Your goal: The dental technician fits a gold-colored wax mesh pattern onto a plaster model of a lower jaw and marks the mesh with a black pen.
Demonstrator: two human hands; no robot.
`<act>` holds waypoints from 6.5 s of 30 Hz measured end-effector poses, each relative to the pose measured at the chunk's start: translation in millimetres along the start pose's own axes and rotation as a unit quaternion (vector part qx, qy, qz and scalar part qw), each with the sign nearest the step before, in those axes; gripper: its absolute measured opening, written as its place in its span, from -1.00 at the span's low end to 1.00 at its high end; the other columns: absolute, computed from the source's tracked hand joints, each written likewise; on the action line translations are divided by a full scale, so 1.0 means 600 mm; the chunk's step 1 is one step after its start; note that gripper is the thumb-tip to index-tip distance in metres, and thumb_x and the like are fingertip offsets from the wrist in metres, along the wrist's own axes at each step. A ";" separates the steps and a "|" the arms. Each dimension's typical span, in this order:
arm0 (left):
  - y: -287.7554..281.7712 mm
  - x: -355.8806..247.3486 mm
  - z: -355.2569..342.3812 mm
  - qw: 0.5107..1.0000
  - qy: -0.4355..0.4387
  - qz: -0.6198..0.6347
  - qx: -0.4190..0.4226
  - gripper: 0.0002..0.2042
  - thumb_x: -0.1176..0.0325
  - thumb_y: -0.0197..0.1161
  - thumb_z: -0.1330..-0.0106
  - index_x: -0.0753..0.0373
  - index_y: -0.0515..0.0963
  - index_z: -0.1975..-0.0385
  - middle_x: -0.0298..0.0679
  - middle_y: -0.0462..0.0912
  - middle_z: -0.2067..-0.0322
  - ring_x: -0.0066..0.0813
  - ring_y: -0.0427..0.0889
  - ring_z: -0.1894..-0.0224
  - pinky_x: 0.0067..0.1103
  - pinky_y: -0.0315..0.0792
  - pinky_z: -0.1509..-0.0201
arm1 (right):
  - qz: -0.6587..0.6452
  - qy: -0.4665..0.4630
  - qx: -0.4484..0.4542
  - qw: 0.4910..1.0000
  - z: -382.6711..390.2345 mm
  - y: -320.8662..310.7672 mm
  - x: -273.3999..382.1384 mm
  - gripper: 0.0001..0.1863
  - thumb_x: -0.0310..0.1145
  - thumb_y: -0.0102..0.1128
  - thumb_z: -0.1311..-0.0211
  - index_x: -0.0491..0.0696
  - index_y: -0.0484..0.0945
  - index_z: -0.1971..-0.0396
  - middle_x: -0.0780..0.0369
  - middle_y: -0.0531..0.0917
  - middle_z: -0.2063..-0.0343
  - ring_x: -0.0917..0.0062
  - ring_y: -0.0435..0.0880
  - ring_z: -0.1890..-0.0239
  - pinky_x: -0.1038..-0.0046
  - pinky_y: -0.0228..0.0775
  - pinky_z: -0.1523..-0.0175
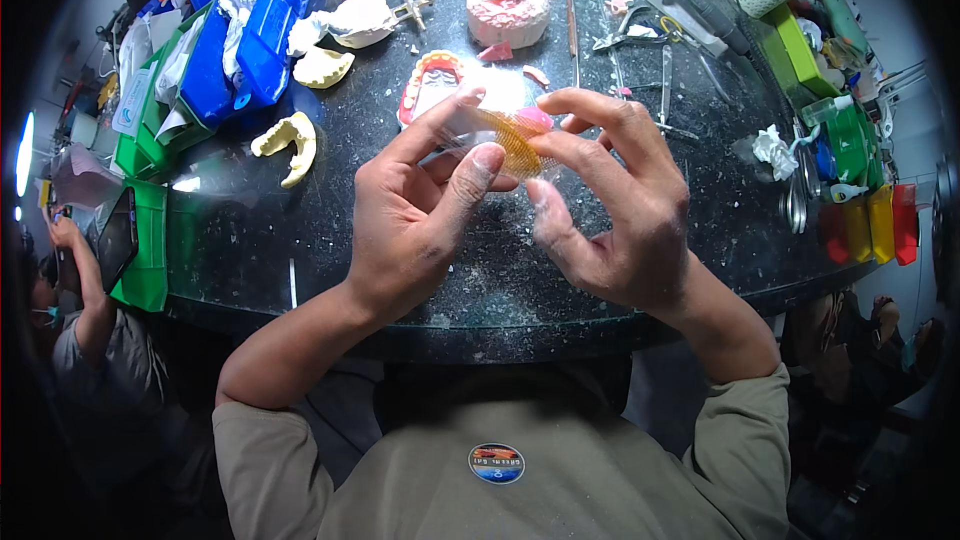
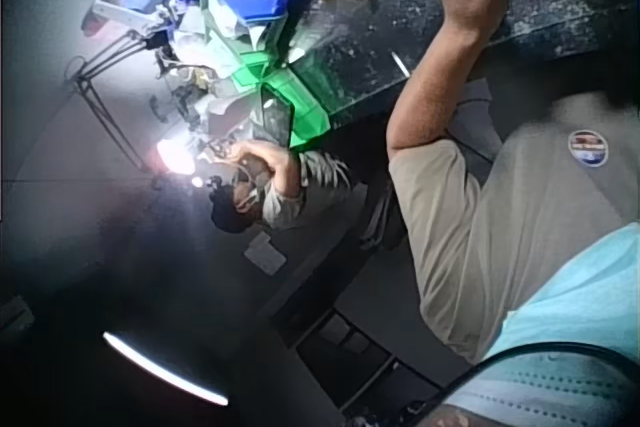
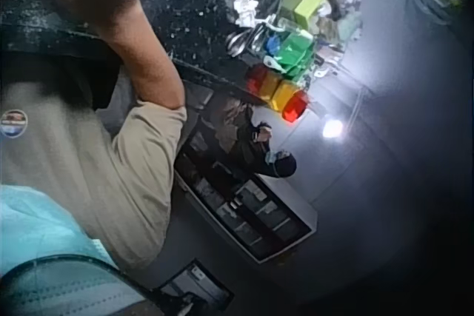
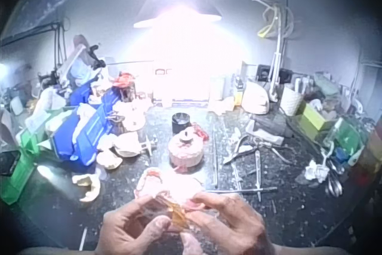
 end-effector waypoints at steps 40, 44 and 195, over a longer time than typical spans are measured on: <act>-0.016 -0.001 -0.012 0.994 -0.062 0.088 0.018 -0.77 0.32 -0.08 -0.48 0.36 0.35 0.06 -0.01 0.49 -0.02 -0.37 0.55 -0.04 -0.48 0.57 -0.03 | -0.184 0.057 -0.065 0.979 0.011 -0.008 -0.014 -0.88 -0.52 0.12 -0.28 -0.23 0.47 0.23 0.10 0.65 0.40 0.45 0.70 0.44 0.47 0.54 0.33; -0.016 -0.006 -0.013 0.987 -0.078 0.134 0.039 -0.79 0.32 -0.20 -0.50 0.31 0.26 0.07 0.13 0.36 -0.15 -0.20 0.46 -0.17 -0.36 0.46 -0.18 | -0.102 -0.080 0.007 0.992 0.003 -0.009 0.008 -0.87 -0.45 0.06 -0.31 -0.15 0.43 0.21 0.07 0.66 0.24 0.32 0.70 0.25 0.30 0.44 0.09; -0.011 -0.022 -0.014 0.977 -0.046 -0.199 0.056 -0.79 0.45 0.13 -0.34 0.45 0.59 0.17 -0.22 0.68 0.49 -0.71 0.58 0.56 -0.77 0.45 0.52 | -0.302 0.305 0.215 0.877 -0.005 0.003 -0.048 -0.87 -0.42 0.18 -0.27 -0.19 0.53 0.33 0.36 0.54 0.57 0.83 0.47 0.51 0.72 0.31 0.43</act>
Point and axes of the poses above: each hand's wrist, its own z-axis away from the middle knuckle, its own y-axis out of the palm, x = y × z, the point moved 3 cm from there along -z, towards the middle knuckle
